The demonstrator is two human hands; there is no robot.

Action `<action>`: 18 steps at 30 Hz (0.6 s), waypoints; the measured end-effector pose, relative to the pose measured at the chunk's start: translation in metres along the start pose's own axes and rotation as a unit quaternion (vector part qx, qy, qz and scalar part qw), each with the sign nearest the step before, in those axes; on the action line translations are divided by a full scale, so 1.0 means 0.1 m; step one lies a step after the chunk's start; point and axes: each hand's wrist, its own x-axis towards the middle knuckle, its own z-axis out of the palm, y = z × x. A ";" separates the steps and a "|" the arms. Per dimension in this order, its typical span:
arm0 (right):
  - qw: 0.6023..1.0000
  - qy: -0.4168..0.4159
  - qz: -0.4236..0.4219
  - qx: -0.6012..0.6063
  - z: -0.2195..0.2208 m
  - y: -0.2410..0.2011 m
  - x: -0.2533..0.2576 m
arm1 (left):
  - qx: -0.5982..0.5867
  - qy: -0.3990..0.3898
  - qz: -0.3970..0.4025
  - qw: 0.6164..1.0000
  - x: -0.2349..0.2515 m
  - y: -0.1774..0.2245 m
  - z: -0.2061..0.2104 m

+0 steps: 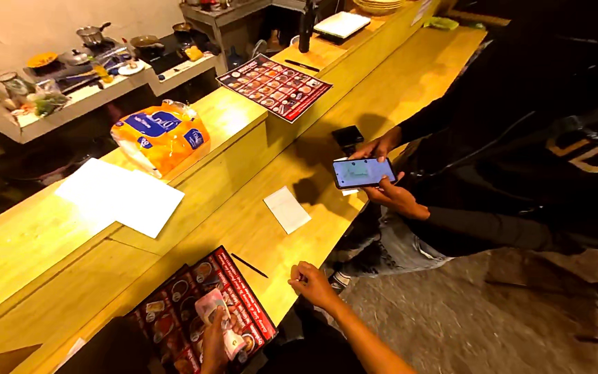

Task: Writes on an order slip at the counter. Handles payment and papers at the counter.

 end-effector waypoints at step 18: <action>0.970 0.195 -0.067 -0.131 -1.20 0.70 1.11 | -0.037 0.103 -0.007 0.994 -0.09 0.04 0.33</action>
